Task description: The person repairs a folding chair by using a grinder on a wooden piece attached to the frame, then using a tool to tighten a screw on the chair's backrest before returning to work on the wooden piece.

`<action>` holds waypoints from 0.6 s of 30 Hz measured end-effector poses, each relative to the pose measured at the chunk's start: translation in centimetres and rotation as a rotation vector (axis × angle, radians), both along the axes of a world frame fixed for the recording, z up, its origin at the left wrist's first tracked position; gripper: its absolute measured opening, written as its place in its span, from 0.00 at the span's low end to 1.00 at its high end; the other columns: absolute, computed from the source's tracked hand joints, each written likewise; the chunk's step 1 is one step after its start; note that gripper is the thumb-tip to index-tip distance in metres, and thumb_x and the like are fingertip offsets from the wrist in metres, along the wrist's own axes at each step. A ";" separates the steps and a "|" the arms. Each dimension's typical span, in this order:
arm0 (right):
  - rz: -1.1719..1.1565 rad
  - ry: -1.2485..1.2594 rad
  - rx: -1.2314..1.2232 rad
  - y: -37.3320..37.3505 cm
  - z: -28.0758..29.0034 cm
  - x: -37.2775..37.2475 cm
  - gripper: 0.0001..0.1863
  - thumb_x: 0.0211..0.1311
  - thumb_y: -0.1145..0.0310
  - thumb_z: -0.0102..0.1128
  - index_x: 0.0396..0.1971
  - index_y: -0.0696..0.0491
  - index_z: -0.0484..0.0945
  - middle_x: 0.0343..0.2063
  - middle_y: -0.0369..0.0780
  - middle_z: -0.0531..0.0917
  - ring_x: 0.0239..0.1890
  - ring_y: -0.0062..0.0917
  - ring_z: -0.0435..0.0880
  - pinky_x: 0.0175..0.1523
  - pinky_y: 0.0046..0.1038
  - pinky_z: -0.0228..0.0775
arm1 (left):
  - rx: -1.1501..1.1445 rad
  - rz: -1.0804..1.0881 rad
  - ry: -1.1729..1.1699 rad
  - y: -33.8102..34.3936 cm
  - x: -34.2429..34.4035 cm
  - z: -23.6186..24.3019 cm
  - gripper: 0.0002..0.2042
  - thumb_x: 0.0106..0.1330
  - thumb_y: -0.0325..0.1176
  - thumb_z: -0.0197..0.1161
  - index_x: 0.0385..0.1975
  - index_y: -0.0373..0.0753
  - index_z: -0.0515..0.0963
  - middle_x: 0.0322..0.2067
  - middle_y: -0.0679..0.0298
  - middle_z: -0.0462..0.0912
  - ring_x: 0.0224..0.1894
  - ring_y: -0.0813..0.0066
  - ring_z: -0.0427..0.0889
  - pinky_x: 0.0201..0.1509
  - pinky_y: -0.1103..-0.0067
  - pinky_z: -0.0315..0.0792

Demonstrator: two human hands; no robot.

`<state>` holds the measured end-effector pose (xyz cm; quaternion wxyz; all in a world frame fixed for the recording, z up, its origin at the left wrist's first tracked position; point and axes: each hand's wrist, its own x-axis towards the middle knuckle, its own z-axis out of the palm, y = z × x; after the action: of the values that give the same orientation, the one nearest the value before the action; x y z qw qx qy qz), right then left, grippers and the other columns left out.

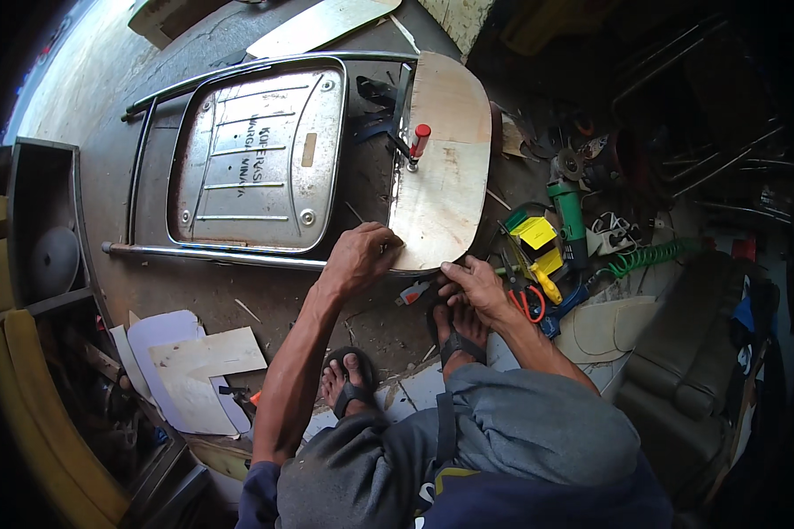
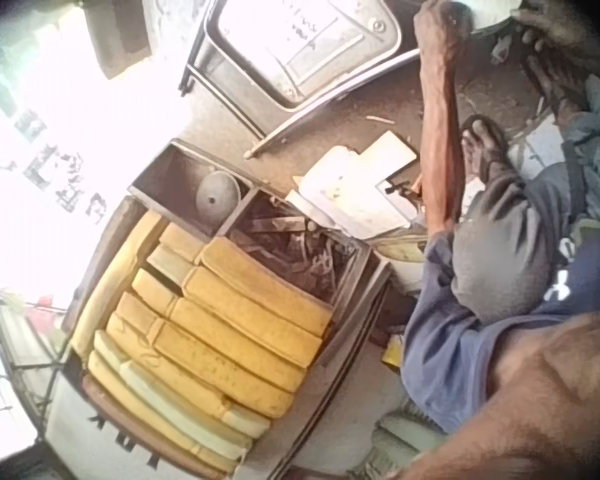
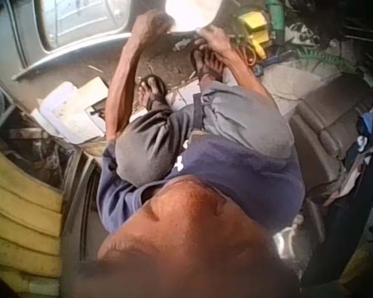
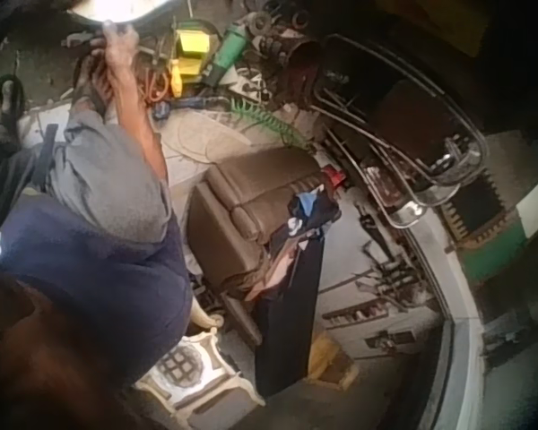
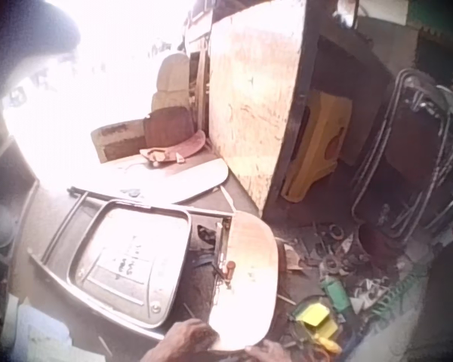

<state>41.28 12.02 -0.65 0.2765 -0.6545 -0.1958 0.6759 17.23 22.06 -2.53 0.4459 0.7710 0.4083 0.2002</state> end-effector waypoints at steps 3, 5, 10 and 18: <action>-0.007 -0.009 -0.002 -0.2 -0.2 0.0 0.22 0.69 0.58 0.66 0.50 0.60 0.74 0.39 0.43 0.84 0.34 0.23 0.85 0.33 0.22 0.79 | 0.016 0.012 0.020 0.0 0.4 -0.2 0.07 0.65 0.31 0.66 0.36 0.35 0.85 0.35 0.55 0.85 0.42 0.54 0.85 0.47 0.66 0.78; -0.002 -0.009 0.006 0.0 -0.2 -0.1 0.22 0.69 0.57 0.66 0.50 0.60 0.74 0.39 0.43 0.84 0.34 0.23 0.85 0.33 0.22 0.79 | 0.056 0.050 0.066 -0.5 0.7 -0.6 0.07 0.65 0.31 0.66 0.36 0.35 0.85 0.35 0.55 0.84 0.41 0.54 0.84 0.47 0.66 0.78; 0.016 -0.025 0.016 -0.1 0.0 -0.2 0.23 0.69 0.57 0.67 0.49 0.61 0.74 0.39 0.43 0.84 0.34 0.23 0.85 0.34 0.23 0.79 | 0.230 0.096 0.039 -1.8 0.9 -1.2 0.05 0.63 0.29 0.69 0.35 0.36 0.84 0.34 0.57 0.84 0.40 0.57 0.84 0.44 0.67 0.78; -0.051 0.079 0.000 -0.1 0.1 -0.1 0.22 0.68 0.57 0.68 0.47 0.61 0.75 0.38 0.43 0.83 0.34 0.23 0.84 0.35 0.23 0.79 | 0.211 -0.014 0.159 -1.3 0.7 -0.2 0.10 0.62 0.33 0.70 0.38 0.35 0.81 0.42 0.57 0.83 0.48 0.57 0.82 0.50 0.67 0.78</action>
<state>41.15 11.90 -0.52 0.3013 -0.6321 -0.1681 0.6938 17.97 20.75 -2.73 0.3301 0.8297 0.4137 0.1774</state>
